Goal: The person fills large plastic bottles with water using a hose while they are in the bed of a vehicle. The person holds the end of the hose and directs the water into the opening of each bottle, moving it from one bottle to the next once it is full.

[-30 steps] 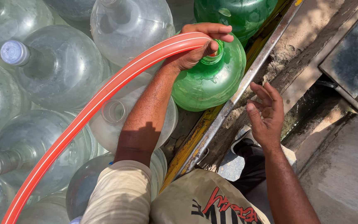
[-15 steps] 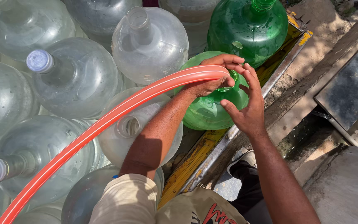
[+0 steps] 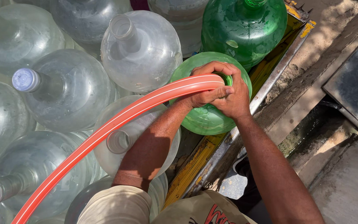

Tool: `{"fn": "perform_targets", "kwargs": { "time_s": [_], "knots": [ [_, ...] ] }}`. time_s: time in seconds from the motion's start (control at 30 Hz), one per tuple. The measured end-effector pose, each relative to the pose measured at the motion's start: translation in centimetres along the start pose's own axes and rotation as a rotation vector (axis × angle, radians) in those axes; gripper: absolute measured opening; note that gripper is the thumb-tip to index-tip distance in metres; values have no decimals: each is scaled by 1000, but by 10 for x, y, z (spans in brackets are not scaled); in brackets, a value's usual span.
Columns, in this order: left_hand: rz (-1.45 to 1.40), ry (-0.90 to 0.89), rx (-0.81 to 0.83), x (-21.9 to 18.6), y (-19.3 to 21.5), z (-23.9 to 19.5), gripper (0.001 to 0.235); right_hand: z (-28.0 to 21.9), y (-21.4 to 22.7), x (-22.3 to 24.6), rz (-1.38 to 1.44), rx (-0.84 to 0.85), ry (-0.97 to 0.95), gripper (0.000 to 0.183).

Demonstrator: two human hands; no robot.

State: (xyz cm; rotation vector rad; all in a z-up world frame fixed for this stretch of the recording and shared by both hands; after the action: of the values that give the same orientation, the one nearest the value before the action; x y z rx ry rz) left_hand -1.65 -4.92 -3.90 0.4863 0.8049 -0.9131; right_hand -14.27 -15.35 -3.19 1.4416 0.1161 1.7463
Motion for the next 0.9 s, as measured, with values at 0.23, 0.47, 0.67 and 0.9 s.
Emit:
{"fn": "perform_targets", "kwargs": {
  "time_s": [0.23,0.47,0.67,0.9],
  "knots": [
    [1,179,47,-5,4,-4,55,6,0,4,-26,25,1,81],
    [-37,189,70,-15,15,-8,52,7,10,22,0,90,-95,83],
    [-27,154,46,-13,11,-8,46,11,5,-7,-130,37,173,69],
    [-58,209,-100,-11,-9,-11,35,8,3,-9,-121,16,122,73]
  ]
}}
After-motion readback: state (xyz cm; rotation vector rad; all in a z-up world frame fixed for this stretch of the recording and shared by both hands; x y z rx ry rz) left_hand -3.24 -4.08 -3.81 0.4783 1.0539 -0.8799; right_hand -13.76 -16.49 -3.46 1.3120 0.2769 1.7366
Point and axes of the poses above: each hand's wrist, its own z-axis towards the middle knuckle, its own y-axis out of the back of the hand, x = y × z, the point moved 1 cm from there along z, towards the middle knuckle, and after that the axes turned 8 degrees about z, right-handed, at the moved point
